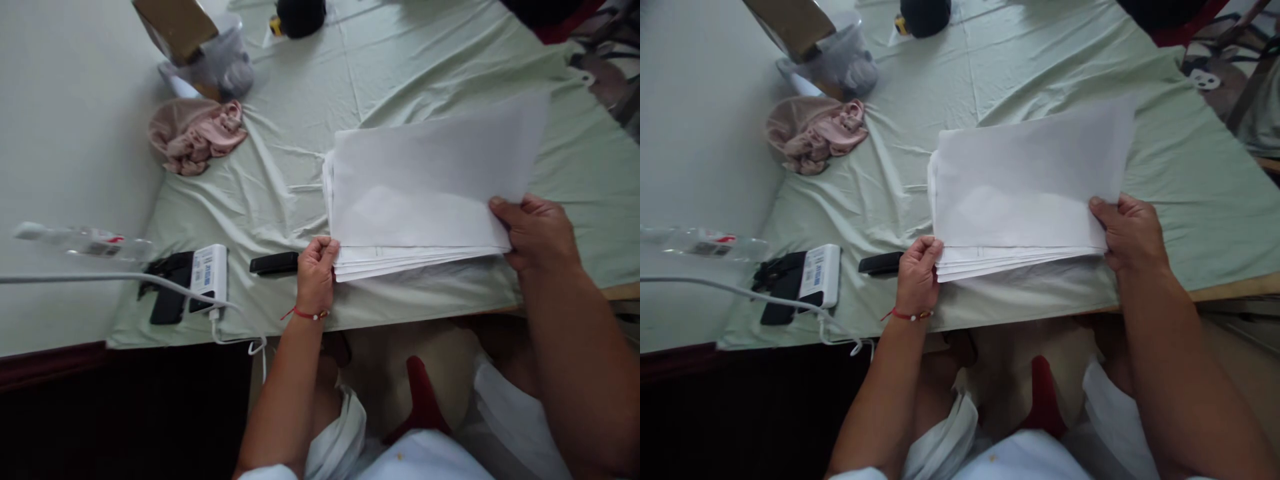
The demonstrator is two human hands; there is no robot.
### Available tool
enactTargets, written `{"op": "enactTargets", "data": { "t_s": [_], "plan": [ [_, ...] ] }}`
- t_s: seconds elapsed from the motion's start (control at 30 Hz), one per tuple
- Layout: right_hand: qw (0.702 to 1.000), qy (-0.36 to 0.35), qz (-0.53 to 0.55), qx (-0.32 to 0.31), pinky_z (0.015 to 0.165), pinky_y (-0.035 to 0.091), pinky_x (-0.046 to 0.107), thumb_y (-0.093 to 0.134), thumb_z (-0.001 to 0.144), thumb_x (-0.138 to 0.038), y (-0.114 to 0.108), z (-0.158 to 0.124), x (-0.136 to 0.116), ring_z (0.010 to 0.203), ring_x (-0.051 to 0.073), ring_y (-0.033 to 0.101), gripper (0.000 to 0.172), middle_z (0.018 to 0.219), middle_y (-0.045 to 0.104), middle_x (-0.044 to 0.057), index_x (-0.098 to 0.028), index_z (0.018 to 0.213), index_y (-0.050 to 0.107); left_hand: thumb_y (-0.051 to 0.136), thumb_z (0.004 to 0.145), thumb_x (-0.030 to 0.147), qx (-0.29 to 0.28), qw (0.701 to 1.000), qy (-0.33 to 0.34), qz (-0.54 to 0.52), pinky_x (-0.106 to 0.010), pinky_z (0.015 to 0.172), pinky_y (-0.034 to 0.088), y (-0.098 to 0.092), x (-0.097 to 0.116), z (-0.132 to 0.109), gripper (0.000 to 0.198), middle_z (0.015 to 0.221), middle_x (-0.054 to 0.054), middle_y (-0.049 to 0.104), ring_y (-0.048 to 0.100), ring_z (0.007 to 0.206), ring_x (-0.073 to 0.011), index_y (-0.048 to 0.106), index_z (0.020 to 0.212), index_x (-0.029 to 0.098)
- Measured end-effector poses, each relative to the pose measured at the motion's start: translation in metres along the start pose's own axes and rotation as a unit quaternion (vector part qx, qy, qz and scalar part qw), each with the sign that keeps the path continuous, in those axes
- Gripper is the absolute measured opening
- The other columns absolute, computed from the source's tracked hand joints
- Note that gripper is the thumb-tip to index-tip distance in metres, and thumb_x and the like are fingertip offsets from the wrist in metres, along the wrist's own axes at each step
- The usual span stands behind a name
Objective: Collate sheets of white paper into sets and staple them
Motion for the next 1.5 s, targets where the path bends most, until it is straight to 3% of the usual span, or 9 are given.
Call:
{"op": "enactTargets", "data": {
  "t_s": [0.13, 0.47, 0.6, 0.77, 0.9, 1.13, 1.5],
  "plan": [
    [1.000, -0.003, -0.004, -0.009, 0.056, 0.049, 0.025, 0.085, 0.069, -0.014, -0.001, 0.001, 0.002, 0.061, 0.013, 0.059, 0.013, 0.074, 0.074, 0.002, -0.017, 0.080, 0.078, 0.096, 0.074, 0.052, 0.016, 1.000, 0.010, 0.007, -0.020, 0.051, 0.035, -0.001, -0.003, 0.001, 0.051, 0.062, 0.008, 0.047, 0.041, 0.054, -0.0060, 0.058, 0.068, 0.019],
    [1.000, 0.015, 0.009, -0.013, 0.056, 0.046, 0.024, 0.081, 0.072, -0.010, 0.004, -0.003, -0.002, 0.059, 0.012, 0.056, 0.010, 0.069, 0.073, 0.002, -0.018, 0.076, 0.075, 0.095, 0.072, 0.060, 0.002, 0.998, -0.028, -0.052, -0.023, 0.057, 0.051, 0.006, -0.004, 0.002, 0.050, 0.064, 0.005, 0.062, 0.062, 0.060, -0.0120, 0.067, 0.080, 0.020],
    [0.999, 0.020, 0.011, -0.024, 0.050, 0.042, 0.023, 0.083, 0.069, -0.013, 0.007, -0.006, -0.005, 0.057, 0.012, 0.054, 0.011, 0.067, 0.071, 0.000, -0.019, 0.075, 0.075, 0.100, 0.065, 0.055, 0.016, 0.999, -0.020, -0.044, -0.020, 0.054, 0.046, 0.003, -0.005, 0.003, 0.052, 0.062, 0.007, 0.058, 0.054, 0.055, -0.0081, 0.064, 0.073, 0.019],
    [0.999, 0.034, 0.016, -0.016, 0.053, 0.044, 0.024, 0.083, 0.069, -0.012, 0.005, -0.005, -0.003, 0.056, 0.011, 0.055, 0.011, 0.066, 0.069, 0.000, -0.018, 0.074, 0.074, 0.096, 0.073, 0.058, 0.017, 0.999, 0.003, -0.027, -0.019, 0.051, 0.040, -0.002, -0.010, 0.005, 0.050, 0.061, 0.008, 0.054, 0.047, 0.053, -0.0065, 0.064, 0.074, 0.019],
    [0.999, 0.028, 0.008, -0.024, 0.052, 0.044, 0.023, 0.088, 0.066, -0.017, 0.004, -0.002, -0.001, 0.056, 0.011, 0.056, 0.018, 0.067, 0.069, -0.001, -0.019, 0.074, 0.072, 0.096, 0.071, 0.064, 0.026, 0.999, 0.005, -0.023, -0.018, 0.048, 0.037, -0.002, -0.012, 0.007, 0.053, 0.059, 0.009, 0.054, 0.045, 0.050, -0.0060, 0.067, 0.076, 0.019],
    [1.000, 0.017, 0.011, -0.019, 0.052, 0.048, 0.022, 0.090, 0.059, -0.020, 0.000, 0.002, 0.001, 0.058, 0.011, 0.057, 0.023, 0.067, 0.072, -0.001, -0.018, 0.076, 0.075, 0.095, 0.069, 0.067, 0.007, 0.998, -0.021, -0.061, -0.025, 0.064, 0.056, 0.005, -0.008, 0.005, 0.055, 0.065, 0.003, 0.068, 0.066, 0.063, -0.0141, 0.075, 0.084, 0.019],
    [0.998, 0.042, 0.020, -0.030, 0.052, 0.048, 0.020, 0.095, 0.060, -0.018, 0.001, -0.003, -0.005, 0.056, 0.009, 0.055, 0.026, 0.065, 0.070, -0.001, -0.017, 0.073, 0.072, 0.096, 0.072, 0.058, -0.012, 1.000, -0.008, 0.003, -0.020, 0.055, 0.041, -0.004, -0.010, 0.009, 0.051, 0.063, 0.007, 0.053, 0.048, 0.058, -0.0081, 0.063, 0.074, 0.019]
  ]
}}
Point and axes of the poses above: each hand's wrist, its own z-axis towards the middle knuckle, its own y-axis out of the palm, x = y × z, the point moved 2 cm from there along z, towards the middle knuckle
